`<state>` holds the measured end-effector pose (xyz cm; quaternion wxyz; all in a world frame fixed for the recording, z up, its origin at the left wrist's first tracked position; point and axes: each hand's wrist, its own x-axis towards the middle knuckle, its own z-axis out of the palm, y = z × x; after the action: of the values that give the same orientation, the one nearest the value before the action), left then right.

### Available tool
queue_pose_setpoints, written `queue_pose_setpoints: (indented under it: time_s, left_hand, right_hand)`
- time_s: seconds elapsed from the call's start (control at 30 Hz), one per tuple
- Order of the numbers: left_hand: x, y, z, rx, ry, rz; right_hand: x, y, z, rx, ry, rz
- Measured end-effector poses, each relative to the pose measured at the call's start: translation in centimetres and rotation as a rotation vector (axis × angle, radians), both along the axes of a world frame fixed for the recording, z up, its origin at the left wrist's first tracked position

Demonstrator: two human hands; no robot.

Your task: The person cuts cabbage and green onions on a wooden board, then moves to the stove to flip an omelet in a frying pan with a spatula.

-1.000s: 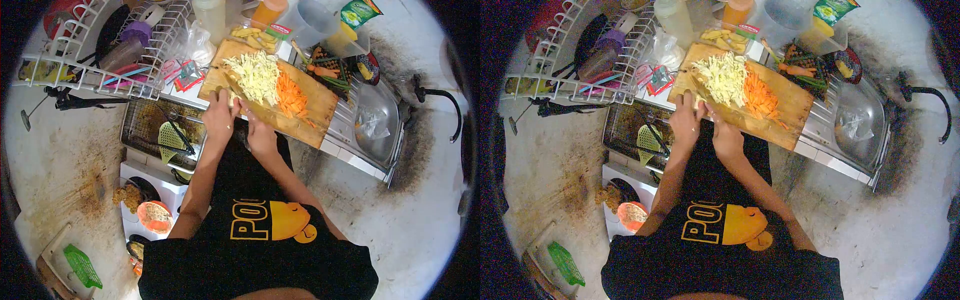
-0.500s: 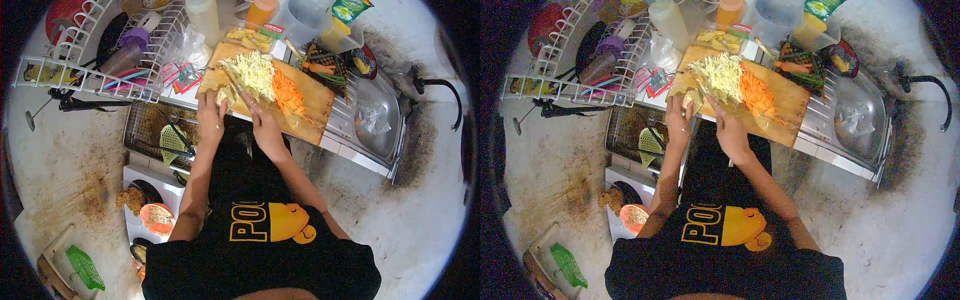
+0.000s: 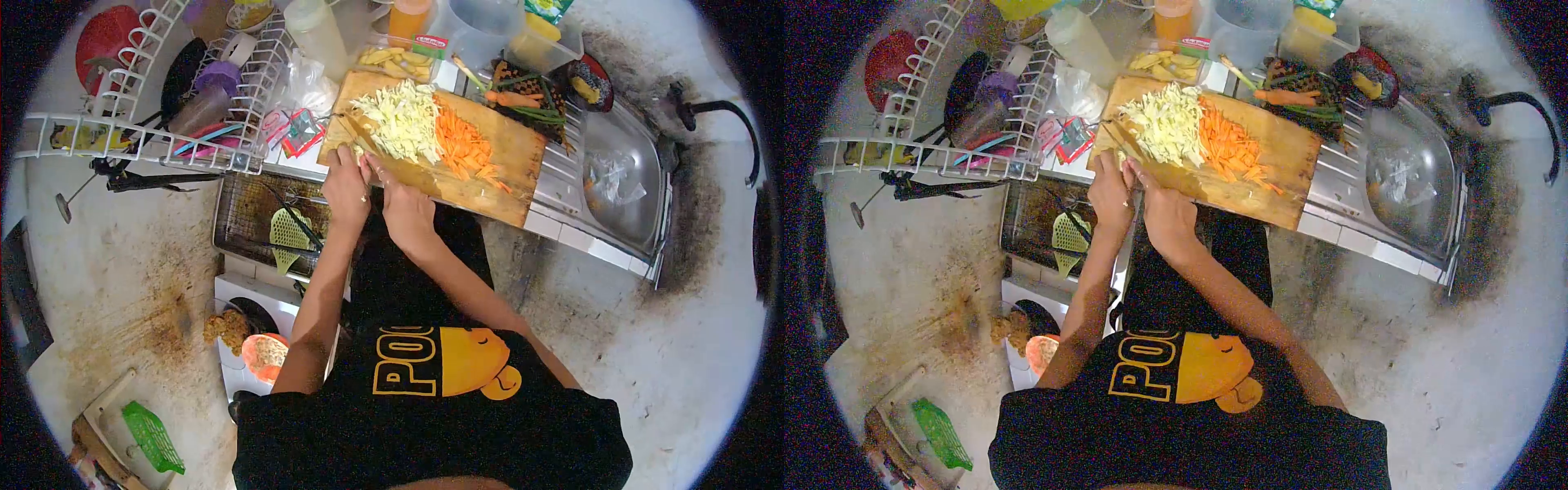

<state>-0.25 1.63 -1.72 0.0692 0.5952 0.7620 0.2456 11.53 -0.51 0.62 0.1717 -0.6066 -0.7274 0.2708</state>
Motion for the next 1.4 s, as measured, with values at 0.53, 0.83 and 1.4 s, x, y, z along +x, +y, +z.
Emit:
queue_pose_setpoints:
  time_s: [0.53, 0.83, 1.4]
  left_hand:
    - [-0.9, -0.1, 0.0, 0.015, 0.141, -0.12]
    - [-0.8, -0.4, 0.2, 0.146, -0.133, -0.102]
    - [0.2, -0.3, 0.8, 0.104, -0.063, -0.019]
  right_hand:
    - [0.9, 0.9, -1.4, -0.035, 0.099, -0.041]
    - [4.3, 2.9, 3.0, -0.522, 0.654, -0.229]
    - [3.6, 1.1, -0.6, -0.036, 0.249, 0.06]
